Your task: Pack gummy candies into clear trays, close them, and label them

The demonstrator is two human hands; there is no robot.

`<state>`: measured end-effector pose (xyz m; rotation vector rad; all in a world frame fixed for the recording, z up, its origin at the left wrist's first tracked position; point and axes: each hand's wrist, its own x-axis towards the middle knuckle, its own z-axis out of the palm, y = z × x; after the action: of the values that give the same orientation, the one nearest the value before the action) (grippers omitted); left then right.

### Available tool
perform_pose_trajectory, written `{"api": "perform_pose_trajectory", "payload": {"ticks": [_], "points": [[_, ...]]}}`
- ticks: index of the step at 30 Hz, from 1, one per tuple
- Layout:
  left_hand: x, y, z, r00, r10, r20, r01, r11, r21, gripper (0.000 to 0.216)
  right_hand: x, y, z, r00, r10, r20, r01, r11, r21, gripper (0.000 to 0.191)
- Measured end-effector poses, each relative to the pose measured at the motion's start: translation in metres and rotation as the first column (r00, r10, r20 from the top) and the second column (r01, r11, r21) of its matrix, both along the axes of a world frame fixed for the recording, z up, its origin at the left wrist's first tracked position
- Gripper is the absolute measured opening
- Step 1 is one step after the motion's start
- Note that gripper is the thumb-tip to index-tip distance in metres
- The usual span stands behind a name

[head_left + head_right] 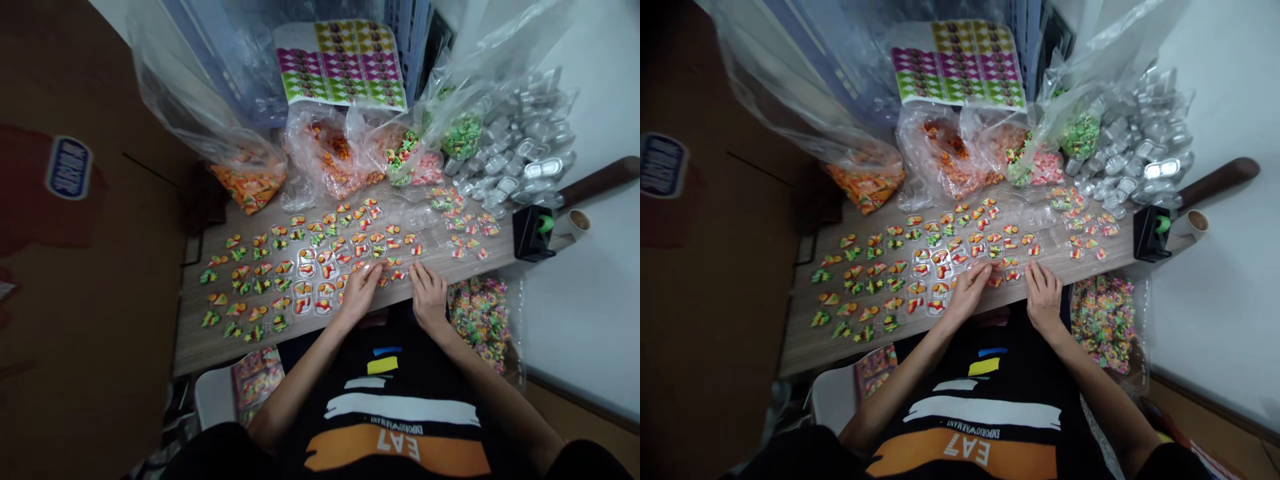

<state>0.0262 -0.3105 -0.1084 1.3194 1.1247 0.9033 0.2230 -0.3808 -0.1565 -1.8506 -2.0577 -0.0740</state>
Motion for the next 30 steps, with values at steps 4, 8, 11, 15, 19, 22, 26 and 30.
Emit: {"api": "perform_pose_trajectory", "payload": {"ticks": [4,8,11,15,19,22,26,30], "points": [[-0.008,0.001,0.001,0.998,0.051,0.023,-0.051,0.998,-0.036,0.045,0.011,-0.011,-0.002,0.997,0.061,0.038,-0.06,0.998,-0.005,0.054],[-0.005,0.006,0.002,0.998,0.057,0.026,-0.057,0.998,-0.029,0.045,0.013,-0.013,-0.004,0.991,0.105,0.084,-0.104,0.994,-0.02,0.054],[0.002,0.01,0.005,0.998,0.032,0.047,-0.031,0.999,-0.027,0.044,0.013,-0.01,0.0,0.988,0.123,0.095,-0.118,0.991,-0.063,0.056],[0.009,0.014,0.009,0.996,-0.042,0.083,0.047,0.997,-0.069,0.045,0.025,-0.005,0.016,0.969,0.235,0.081,-0.221,0.962,-0.158,0.058],[0.009,0.017,0.011,0.989,-0.054,0.137,0.077,0.983,-0.165,0.049,0.051,-0.001,0.026,0.922,0.384,0.056,-0.364,0.906,-0.218,0.07],[0.008,0.018,0.011,0.991,-0.012,0.135,0.038,0.982,-0.187,0.049,0.07,0.002,0.025,0.901,0.43,0.046,-0.41,0.883,-0.228,0.076],[0.01,0.021,0.008,0.989,-0.021,0.146,0.05,0.979,-0.197,0.049,0.09,0.001,0.024,0.882,0.468,-0.058,-0.471,0.869,-0.153,0.072],[0.019,0.025,0.006,0.984,-0.06,0.165,0.096,0.97,-0.223,0.051,0.115,0.019,0.025,0.944,0.299,-0.14,-0.296,0.954,0.042,0.069]]}}
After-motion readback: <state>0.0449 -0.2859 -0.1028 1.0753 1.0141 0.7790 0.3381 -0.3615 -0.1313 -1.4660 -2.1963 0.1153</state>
